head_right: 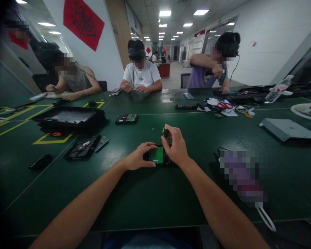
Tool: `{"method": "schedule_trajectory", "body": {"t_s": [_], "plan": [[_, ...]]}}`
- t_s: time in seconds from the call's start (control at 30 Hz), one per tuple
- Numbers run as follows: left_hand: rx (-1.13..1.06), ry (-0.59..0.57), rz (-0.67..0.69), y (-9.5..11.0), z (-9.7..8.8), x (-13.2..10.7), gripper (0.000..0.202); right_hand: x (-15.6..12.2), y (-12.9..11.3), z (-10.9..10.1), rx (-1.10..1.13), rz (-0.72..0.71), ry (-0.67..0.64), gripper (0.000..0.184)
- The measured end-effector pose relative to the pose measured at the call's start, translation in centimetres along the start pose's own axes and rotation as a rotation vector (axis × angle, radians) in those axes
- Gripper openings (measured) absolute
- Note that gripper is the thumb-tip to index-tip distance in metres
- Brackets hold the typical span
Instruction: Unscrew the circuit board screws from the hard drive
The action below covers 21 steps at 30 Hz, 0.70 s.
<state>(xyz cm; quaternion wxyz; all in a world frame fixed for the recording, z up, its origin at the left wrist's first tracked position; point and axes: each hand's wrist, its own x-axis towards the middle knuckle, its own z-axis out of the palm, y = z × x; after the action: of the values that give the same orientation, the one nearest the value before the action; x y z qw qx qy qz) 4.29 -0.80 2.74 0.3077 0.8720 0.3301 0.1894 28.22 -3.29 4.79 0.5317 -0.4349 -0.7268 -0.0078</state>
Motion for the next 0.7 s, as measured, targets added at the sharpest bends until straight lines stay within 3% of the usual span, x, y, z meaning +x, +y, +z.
{"method": "schedule_trajectory", "body": {"t_s": [0.7], "plan": [[-0.018, -0.009, -0.017, 0.28, -0.25, -0.11, 0.084, 0.18, -0.19, -0.19, -0.005, -0.009, -0.036, 0.057]]}}
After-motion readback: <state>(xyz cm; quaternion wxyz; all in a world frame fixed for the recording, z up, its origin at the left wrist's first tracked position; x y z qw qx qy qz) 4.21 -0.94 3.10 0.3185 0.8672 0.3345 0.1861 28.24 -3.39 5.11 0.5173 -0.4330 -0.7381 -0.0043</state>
